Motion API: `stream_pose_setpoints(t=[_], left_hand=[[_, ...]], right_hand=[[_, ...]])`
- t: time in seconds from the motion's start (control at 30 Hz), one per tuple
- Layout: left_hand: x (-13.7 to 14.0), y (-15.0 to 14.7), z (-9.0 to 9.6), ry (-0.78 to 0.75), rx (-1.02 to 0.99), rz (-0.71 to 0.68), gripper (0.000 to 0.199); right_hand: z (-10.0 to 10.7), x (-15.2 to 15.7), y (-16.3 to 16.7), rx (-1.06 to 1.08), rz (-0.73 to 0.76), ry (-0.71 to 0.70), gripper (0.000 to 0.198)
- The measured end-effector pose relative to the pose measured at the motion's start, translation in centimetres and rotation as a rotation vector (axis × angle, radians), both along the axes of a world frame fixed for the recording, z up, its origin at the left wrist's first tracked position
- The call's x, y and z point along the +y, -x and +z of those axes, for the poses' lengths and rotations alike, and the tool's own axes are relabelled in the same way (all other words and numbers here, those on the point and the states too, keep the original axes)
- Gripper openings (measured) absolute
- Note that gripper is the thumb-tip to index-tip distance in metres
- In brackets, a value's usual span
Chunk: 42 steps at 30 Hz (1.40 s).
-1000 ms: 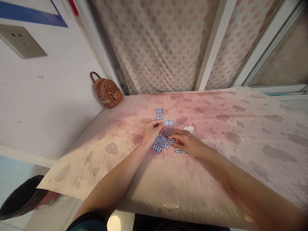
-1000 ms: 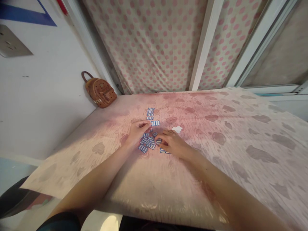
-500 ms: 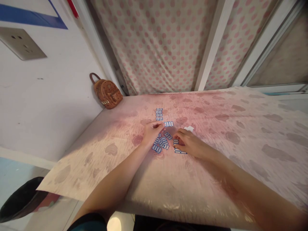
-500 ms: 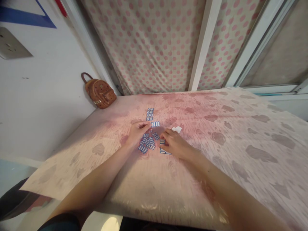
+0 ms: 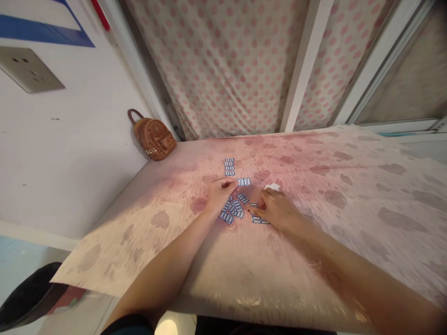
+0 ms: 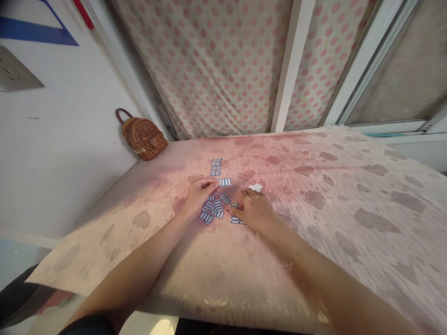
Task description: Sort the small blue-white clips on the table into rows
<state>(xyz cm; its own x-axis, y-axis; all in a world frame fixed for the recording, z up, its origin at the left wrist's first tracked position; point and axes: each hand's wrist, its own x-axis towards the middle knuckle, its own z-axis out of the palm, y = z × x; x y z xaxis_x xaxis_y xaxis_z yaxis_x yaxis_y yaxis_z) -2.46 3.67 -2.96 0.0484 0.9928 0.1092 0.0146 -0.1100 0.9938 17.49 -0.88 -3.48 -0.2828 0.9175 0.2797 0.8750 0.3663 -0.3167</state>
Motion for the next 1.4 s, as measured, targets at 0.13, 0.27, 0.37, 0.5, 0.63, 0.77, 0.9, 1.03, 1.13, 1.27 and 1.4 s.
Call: stream_pose_setpoints(t=[0.13,0.27,0.37,0.5,0.63,0.77,0.9,1.03,1.13,1.27,1.4], left_hand=[[-0.2,-0.2,0.4,0.004,-0.022,-0.003,0.017],[-0.2,-0.3,0.4,0.013,-0.021,-0.002,0.016],[-0.2,-0.3,0.3,0.016,-0.039,0.003,0.016],[-0.2,-0.2,0.3,0.012,-0.048,0.002,0.017],[-0.2,-0.1,0.3,-0.046,0.027,-0.003,0.017],[-0.7,-0.3,0.8,-0.069,0.095,-0.021,0.017],[-1.6,-1.0,1.4,-0.091,0.113,-0.036,0.014],[-2.3,-1.7,1.6,-0.101,0.107,-0.064,0.014],[-2.5,-1.9,1.6,-0.101,0.102,-0.075,0.014],[-2.7,-2.0,1.6,-0.087,0.109,-0.100,0.015],[-2.9,-2.1,1.7,-0.086,0.100,-0.113,0.015]], right_hand=[[0.2,-0.4,0.9,-0.001,0.005,-0.021,0.027],[0.4,-0.4,1.3,0.063,0.042,0.023,0.026],[0.2,-0.5,1.4,0.140,0.077,0.029,0.025],[0.2,-0.8,1.5,0.293,0.146,0.070,0.019],[1.1,-1.0,1.0,0.456,0.131,0.037,0.016],[2.3,-1.0,0.3,0.581,0.051,-0.059,0.017],[2.7,-1.1,0.2,0.643,-0.020,-0.076,0.012],[2.6,-1.1,0.4,0.620,-0.098,-0.061,0.009],[2.5,-1.1,0.4,0.599,-0.121,-0.069,0.009],[2.6,-1.1,0.4,0.575,-0.108,-0.093,0.009],[2.7,-1.2,0.6,0.565,-0.092,-0.107,0.009]])
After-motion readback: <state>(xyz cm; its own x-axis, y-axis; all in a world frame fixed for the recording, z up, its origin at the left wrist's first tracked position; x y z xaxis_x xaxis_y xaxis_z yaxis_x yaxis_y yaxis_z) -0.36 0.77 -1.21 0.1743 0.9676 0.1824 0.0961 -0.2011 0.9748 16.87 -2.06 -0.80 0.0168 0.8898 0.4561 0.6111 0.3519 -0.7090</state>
